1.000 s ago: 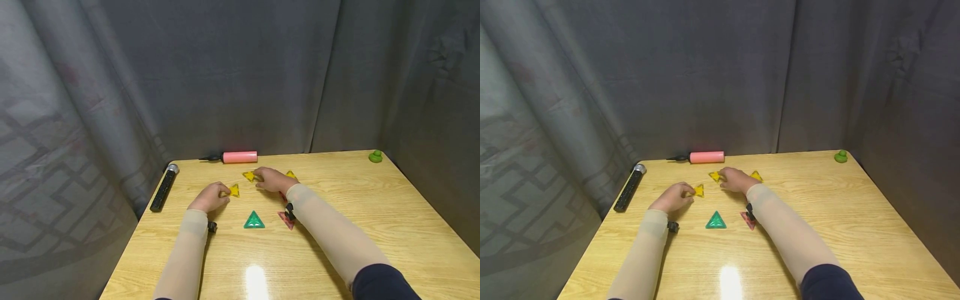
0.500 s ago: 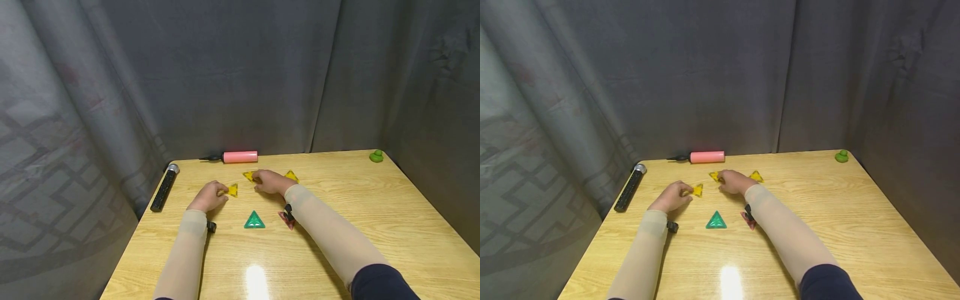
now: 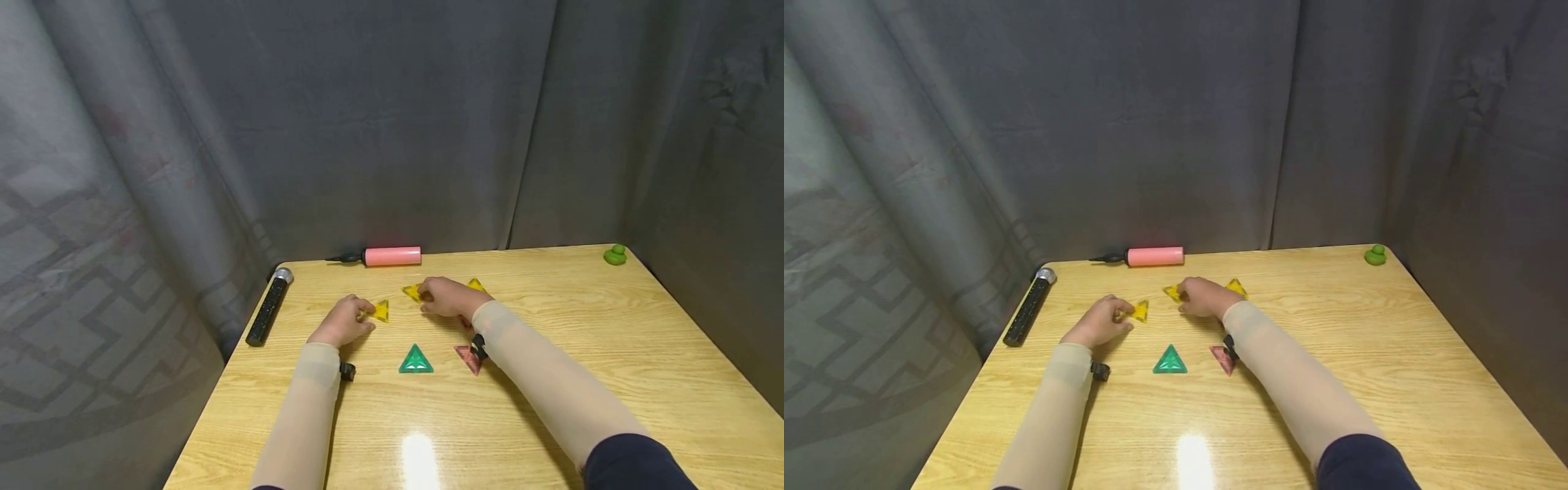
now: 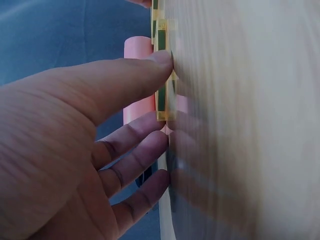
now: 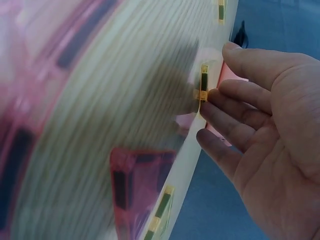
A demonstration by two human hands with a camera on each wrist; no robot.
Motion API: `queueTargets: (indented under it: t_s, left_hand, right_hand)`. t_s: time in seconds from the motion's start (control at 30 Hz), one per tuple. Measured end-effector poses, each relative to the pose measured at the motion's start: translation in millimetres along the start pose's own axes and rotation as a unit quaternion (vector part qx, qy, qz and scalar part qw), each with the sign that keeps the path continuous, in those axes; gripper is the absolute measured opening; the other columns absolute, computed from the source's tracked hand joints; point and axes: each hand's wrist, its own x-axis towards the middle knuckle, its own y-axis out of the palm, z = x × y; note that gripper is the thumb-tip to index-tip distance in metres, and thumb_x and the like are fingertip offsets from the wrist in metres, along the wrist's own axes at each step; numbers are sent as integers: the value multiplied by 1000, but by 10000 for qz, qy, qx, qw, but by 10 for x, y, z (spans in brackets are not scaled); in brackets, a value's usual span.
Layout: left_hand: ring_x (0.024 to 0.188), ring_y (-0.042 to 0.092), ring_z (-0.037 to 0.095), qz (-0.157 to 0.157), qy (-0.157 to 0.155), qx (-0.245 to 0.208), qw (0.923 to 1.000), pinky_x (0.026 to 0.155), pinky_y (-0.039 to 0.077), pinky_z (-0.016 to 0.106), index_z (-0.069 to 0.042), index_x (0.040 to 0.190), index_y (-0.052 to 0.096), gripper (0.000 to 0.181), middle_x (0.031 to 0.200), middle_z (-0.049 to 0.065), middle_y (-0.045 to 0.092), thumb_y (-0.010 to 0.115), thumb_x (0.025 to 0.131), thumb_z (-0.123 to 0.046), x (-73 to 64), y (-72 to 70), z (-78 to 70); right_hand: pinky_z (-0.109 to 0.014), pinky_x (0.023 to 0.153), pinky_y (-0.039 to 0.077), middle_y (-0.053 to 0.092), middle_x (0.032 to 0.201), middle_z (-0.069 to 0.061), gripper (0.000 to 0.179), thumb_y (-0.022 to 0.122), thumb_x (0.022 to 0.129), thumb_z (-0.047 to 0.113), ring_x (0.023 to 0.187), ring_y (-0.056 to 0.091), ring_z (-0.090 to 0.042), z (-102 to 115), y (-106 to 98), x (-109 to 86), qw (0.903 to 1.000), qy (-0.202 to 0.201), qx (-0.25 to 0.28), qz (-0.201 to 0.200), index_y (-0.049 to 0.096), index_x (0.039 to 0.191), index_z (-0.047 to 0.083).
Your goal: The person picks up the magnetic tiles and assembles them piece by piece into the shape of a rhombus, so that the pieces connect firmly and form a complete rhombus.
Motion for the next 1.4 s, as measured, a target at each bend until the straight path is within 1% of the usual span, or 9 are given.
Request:
queueTargets:
  t_s: [0.17, 0.3, 0.43, 0.6, 0.7, 0.8, 1.07, 1.3, 1.4]
  left_hand:
    - [109, 63, 28, -13, -4, 34, 10000, 95, 56, 43, -13, 127, 74, 34, 117, 6, 62, 82, 94, -16, -9, 7, -19]
    - [109, 64, 28, -33, 28, 82, 10000, 95, 56, 42, -13, 127, 74, 34, 117, 6, 62, 82, 94, -17, -13, 5, -43]
    - [109, 65, 28, -28, 137, 101, 9999, 96, 57, 41, -12, 126, 75, 33, 118, 6, 63, 82, 94, -17, -9, 15, -60]
    - [111, 67, 29, -15, 298, 103, 9995, 97, 57, 41, -11, 126, 75, 33, 121, 6, 64, 82, 94, -16, 10, 41, -81]
    - [112, 66, 30, 13, 275, 137, 9995, 98, 56, 43, -12, 127, 74, 33, 122, 6, 63, 81, 95, -17, 12, 54, -101]
    - [113, 65, 29, 49, 175, 193, 9996, 98, 56, 43, -15, 127, 74, 33, 121, 4, 63, 80, 95, -19, 12, 65, -112]
    - [111, 63, 25, 34, 144, 221, 9996, 98, 55, 40, -16, 128, 74, 33, 121, 1, 62, 80, 96, -23, 28, 75, -99]
    - [103, 61, 21, 44, 163, 26, 9999, 94, 54, 41, -14, 126, 73, 32, 118, 4, 62, 81, 95, -20, 37, 88, -88]
    - [101, 60, 20, 21, 158, 25, 9999, 94, 53, 40, -13, 126, 72, 34, 116, 4, 62, 82, 95, -20, 49, 103, -85]
  right_hand:
    - [-46, 113, 45, 63, 135, -13, 46, 73, 101, 21, 127, 59, -30, 8, -43, -67, 9999, 85, 62, 39, 64, 141, 0]
    - [-44, 108, 48, 63, 132, -13, 44, 74, 100, 20, 116, 60, -25, 25, -79, -119, 9999, 94, 9, 67, 65, 139, 0]
    - [-43, 103, 49, 63, 130, -13, 44, 75, 99, 19, 107, 57, -24, 35, -107, -158, 9999, 108, -44, 123, 66, 138, 0]
    - [-45, 108, 48, 63, 133, -13, 44, 76, 99, 20, 113, 60, -24, 14, -115, -188, 9996, 241, -89, 84, 66, 137, 1]
    - [-46, 111, 47, 62, 135, -14, 43, 76, 99, 20, 119, 60, -26, -6, -112, -194, 9995, 290, -87, 74, 67, 137, 2]
    - [-47, 112, 46, 62, 135, -14, 43, 77, 98, 20, 120, 60, -27, -25, -112, -190, 9995, 313, -81, 64, 67, 136, 2]
    - [-44, 106, 51, 64, 123, -9, 40, 79, 96, 17, 106, 61, -23, -78, -121, -100, 9992, 393, 13, -82, 69, 134, 5]
    - [-45, 106, 50, 63, 124, -12, 52, 81, 95, 22, 110, 62, -25, -104, -131, -34, 9982, 466, -328, -195, 65, 139, 2]
    - [-47, 107, 49, 62, 126, -13, 59, 83, 94, 26, 112, 62, -27, -95, -134, -19, 9981, 534, -290, -139, 62, 143, 1]
